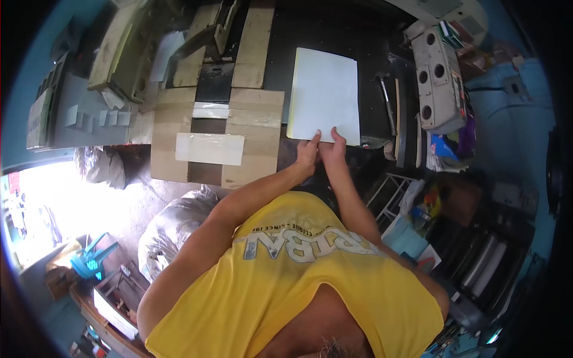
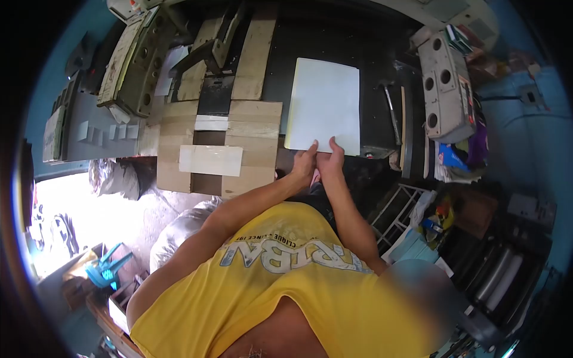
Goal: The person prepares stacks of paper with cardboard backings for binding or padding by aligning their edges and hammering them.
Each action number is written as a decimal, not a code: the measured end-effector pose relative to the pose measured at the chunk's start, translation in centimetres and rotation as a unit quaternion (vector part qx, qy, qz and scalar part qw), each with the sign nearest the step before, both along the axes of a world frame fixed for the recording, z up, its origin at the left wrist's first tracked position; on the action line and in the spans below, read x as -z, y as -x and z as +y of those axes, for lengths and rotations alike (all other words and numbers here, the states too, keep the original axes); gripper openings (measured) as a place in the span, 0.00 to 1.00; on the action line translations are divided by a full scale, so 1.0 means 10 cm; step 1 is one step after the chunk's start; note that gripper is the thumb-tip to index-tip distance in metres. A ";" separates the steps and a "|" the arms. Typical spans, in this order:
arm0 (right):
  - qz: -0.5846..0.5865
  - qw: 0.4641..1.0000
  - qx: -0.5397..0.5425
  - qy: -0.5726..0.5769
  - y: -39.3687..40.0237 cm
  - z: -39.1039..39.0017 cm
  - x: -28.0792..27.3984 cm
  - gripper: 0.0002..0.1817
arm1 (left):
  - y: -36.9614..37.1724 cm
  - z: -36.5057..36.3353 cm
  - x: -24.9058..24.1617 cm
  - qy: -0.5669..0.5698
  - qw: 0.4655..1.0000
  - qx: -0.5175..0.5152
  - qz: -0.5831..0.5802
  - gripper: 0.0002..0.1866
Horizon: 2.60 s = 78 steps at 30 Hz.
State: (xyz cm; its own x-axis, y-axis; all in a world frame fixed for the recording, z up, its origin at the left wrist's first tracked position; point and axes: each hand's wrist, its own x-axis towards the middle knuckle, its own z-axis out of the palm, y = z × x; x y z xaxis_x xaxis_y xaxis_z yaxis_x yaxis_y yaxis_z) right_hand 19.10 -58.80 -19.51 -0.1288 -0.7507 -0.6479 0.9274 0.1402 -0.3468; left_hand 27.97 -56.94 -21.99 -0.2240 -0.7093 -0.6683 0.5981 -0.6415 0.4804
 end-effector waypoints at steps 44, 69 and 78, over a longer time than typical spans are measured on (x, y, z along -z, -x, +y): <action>0.949 0.295 -0.099 -0.052 2.62 -1.76 -0.17 0.35 | -1.03 -1.74 -1.49 0.244 0.908 0.116 -0.321 0.18; 0.935 0.142 -0.319 -0.062 1.29 -2.39 -0.07 0.23 | 0.14 -2.71 -0.79 0.255 0.304 0.368 -0.841 0.14; 0.458 0.840 -0.203 0.209 2.19 -2.03 -1.37 0.17 | -0.76 -2.39 -1.45 0.298 0.907 0.029 -0.297 0.17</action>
